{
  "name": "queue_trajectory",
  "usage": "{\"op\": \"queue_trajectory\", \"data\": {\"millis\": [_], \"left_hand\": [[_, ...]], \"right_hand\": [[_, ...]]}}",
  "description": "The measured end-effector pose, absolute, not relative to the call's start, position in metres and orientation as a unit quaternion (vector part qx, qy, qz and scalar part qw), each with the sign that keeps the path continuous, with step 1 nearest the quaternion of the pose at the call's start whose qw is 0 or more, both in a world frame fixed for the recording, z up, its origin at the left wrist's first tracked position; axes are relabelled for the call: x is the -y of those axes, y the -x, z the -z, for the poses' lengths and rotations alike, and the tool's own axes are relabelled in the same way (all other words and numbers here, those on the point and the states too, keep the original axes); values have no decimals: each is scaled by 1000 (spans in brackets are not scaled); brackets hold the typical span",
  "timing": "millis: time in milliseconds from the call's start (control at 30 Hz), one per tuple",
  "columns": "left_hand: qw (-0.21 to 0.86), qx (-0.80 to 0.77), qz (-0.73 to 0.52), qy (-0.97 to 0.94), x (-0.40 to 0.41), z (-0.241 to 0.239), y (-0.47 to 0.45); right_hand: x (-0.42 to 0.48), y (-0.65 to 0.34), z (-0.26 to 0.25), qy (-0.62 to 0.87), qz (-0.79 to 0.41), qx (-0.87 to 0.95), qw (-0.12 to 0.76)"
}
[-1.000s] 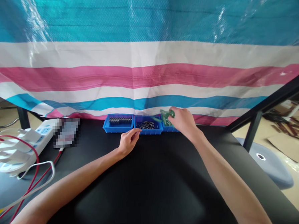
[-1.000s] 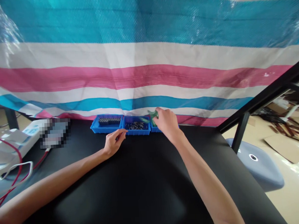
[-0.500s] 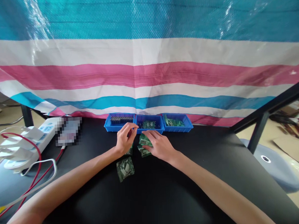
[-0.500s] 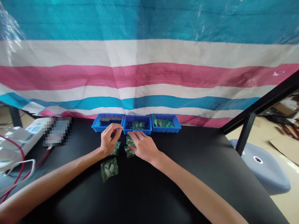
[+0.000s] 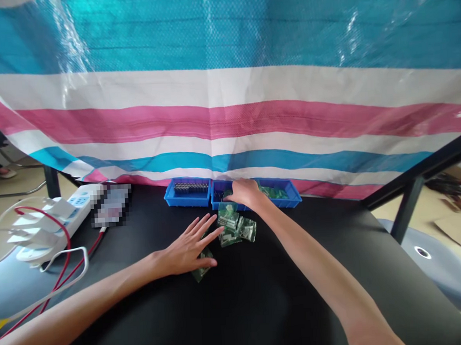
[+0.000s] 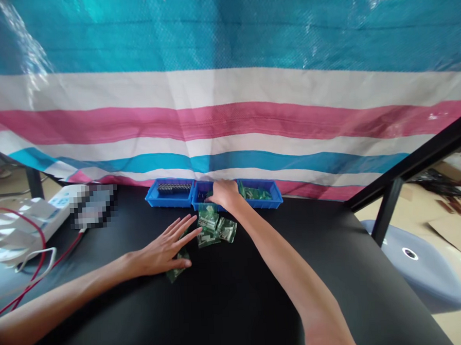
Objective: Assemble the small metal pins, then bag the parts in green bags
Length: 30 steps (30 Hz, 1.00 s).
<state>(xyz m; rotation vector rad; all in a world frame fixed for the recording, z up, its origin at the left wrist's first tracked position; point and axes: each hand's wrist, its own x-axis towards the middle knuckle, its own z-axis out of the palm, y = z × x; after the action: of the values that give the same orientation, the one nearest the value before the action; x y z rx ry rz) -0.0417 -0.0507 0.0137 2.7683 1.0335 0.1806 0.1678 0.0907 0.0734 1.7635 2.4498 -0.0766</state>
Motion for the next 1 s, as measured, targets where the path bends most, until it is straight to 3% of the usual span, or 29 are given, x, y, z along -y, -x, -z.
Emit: {"op": "queue_trajectory", "data": {"millis": [267,667,733,833,1000], "left_hand": [[81,-327,-127,-933,31,-9,10],[51,-305,-149,-939,31,-4,11],[56,-320,-169,-931,33,-4,12],[69,-356,-206,-909,36,-7,15],[97,-412,-237,-874,37,-14,15]], "right_hand": [[-100,-174,-67,-605,63,-792,51],[-67,-207,-92,-501,200,-779,-319],[-54,-217,-98,-486,287,-765,-310],[-35,-227,-94,-454,368,-780,-224],[-11,-228,-73,-458,387,-795,-85]]}}
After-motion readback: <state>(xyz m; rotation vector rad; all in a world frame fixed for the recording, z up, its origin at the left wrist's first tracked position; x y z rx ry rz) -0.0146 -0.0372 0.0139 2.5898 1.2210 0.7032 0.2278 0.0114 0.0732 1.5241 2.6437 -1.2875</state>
